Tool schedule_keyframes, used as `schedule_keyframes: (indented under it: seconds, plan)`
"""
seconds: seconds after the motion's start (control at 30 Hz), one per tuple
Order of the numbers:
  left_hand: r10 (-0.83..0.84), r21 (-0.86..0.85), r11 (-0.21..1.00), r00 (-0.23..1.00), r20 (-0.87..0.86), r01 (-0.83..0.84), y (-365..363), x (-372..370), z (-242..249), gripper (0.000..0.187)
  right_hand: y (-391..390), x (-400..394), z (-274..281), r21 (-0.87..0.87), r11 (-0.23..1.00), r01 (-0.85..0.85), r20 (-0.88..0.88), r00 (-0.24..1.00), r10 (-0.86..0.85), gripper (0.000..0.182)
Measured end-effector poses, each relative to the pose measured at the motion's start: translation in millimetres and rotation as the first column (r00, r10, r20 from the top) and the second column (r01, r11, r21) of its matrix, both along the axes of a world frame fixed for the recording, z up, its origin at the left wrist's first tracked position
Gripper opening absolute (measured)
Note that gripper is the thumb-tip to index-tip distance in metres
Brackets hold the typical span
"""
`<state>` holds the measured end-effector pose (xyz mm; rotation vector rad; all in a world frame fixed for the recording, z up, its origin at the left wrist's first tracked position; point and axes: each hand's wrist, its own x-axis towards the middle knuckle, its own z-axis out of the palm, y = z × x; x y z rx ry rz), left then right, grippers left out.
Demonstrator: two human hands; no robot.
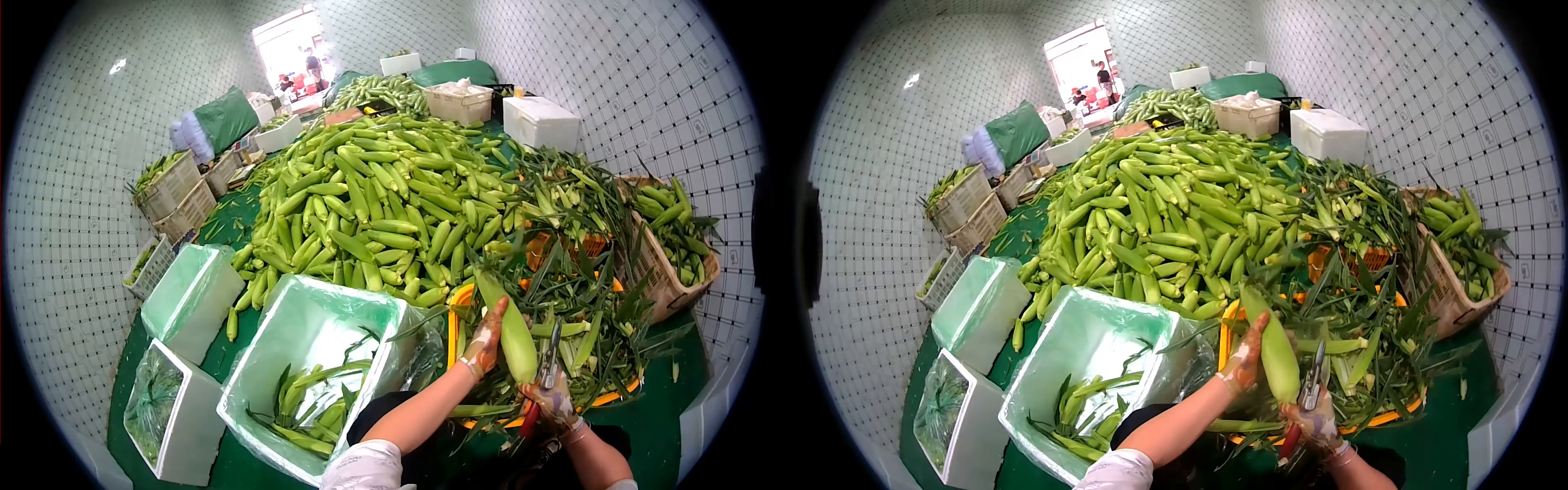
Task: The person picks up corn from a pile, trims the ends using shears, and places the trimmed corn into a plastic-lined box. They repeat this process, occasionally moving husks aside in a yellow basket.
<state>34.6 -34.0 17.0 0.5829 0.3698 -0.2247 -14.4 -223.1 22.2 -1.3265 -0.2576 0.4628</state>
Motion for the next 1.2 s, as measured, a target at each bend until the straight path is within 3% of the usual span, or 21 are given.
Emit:
schedule_keyframes:
  seconds: [0.03, 0.1, 0.17, 0.23, 0.33, 0.37, 0.43, 0.47, 0.5, 0.57, 0.6, 0.73, 0.77, 0.8, 0.83, 0.87, 0.97, 1.03, 1.1, 1.17, 1.2]
  plan:
    - [-0.011, 0.003, 1.0, 1.0, -0.006, 0.011, -4, -1, -8, 0.051, 2, 9, -16, 0.055, 0.998, -0.002, 0.07, 0.998, -0.002, 0.039]
    - [0.143, 0.512, 0.839, 0.982, 0.119, -0.185, -17, -4, -31, 0.051, -4, 13, -14, -0.003, 1.0, 0.003, 0.093, 0.996, -0.003, 0.041]
    - [0.154, 0.227, 0.96, 0.987, 0.05, -0.161, -13, -18, -22, 0.05, -2, 11, -3, -0.119, 0.992, 0.028, 0.085, 0.996, -0.018, 0.04]
    - [0.127, 0.157, 0.98, 0.992, -0.014, -0.123, -6, -19, -2, 0.044, -11, 12, -18, -0.157, 0.977, -0.145, -0.067, 0.988, 0.136, 0.041]
    - [0.048, 0.137, 0.989, 0.998, 0.028, -0.051, 19, -10, 2, 0.048, -36, 19, -57, -0.518, 0.835, -0.184, 0.257, 0.898, 0.357, 0.042]
    - [-0.012, 0.146, 0.989, 0.994, 0.11, -0.005, 27, -7, -1, 0.05, -40, 22, -38, -0.503, 0.828, -0.247, 0.209, 0.895, 0.394, 0.05]
    - [-0.024, 0.327, 0.945, 0.995, 0.099, -0.01, 34, -9, -5, 0.05, -51, 28, -25, -0.612, 0.783, -0.112, 0.361, 0.841, 0.403, 0.065]
    - [-0.032, 0.324, 0.946, 0.997, 0.071, 0.007, 36, -9, -9, 0.049, -53, 30, -15, -0.647, 0.75, -0.14, 0.287, 0.866, 0.41, 0.077]
    - [-0.096, 0.351, 0.936, 0.975, 0.2, 0.02, 42, -13, -22, 0.047, -51, 32, -1, -0.701, 0.7, -0.136, 0.26, 0.865, 0.429, 0.077]
    - [-0.062, 0.673, 0.739, 0.998, 0.021, 0.032, 29, -20, -9, 0.046, -50, 34, -10, -0.662, 0.744, -0.089, 0.353, 0.839, 0.415, 0.076]
    - [-0.005, 0.7, 0.712, 0.996, 0.087, -0.057, 23, -26, -17, 0.056, -48, 37, -20, -0.69, 0.721, -0.069, 0.395, 0.799, 0.454, 0.076]
    - [-0.316, 0.658, 0.737, 0.94, 0.13, 0.157, 49, -19, -90, 0.053, -43, 47, -30, -0.641, 0.765, -0.07, 0.383, 0.834, 0.397, 0.08]
    - [-0.277, -0.086, 0.955, 0.957, 0.089, 0.285, 50, -15, -100, 0.05, -45, 48, -26, -0.641, 0.765, -0.061, 0.38, 0.84, 0.386, 0.08]
    - [-0.257, -0.478, 0.839, 0.963, 0.074, 0.261, 54, -14, -109, 0.049, -47, 50, -20, -0.651, 0.756, -0.073, 0.335, 0.865, 0.373, 0.077]
    - [-0.284, -0.78, 0.596, 0.959, 0.016, 0.189, 53, -14, -106, 0.048, -48, 51, -16, -0.658, 0.748, -0.089, 0.29, 0.887, 0.36, 0.074]
    - [-0.366, -0.742, 0.616, 0.93, 0.029, 0.266, 55, -15, -101, 0.047, -52, 52, -23, -0.666, 0.744, -0.053, 0.335, 0.87, 0.361, 0.081]
    - [-0.365, -0.109, 0.924, 0.931, 0.031, 0.366, 47, -26, -72, 0.051, -61, 55, -16, -0.683, 0.725, -0.09, 0.35, 0.831, 0.432, 0.081]
    - [-0.662, 0.353, 0.689, 0.748, -0.05, 0.633, 31, -27, -40, 0.061, -67, 55, -10, -0.596, 0.774, -0.214, 0.3, 0.835, 0.461, 0.08]
    - [-0.666, 0.332, 0.677, 0.739, -0.104, 0.657, 26, -31, -29, 0.069, -66, 52, -13, -0.283, 0.914, -0.291, 0.345, 0.858, 0.38, 0.079]
    - [-0.758, 0.147, 0.639, 0.651, -0.05, 0.755, 23, -32, -49, 0.065, -73, 50, -12, -0.301, 0.897, -0.325, 0.322, 0.85, 0.416, 0.068]
    - [-0.716, 0.196, 0.676, 0.696, -0.055, 0.71, 20, -34, -57, 0.062, -76, 48, -11, -0.255, 0.867, -0.428, 0.108, 0.878, 0.466, 0.06]
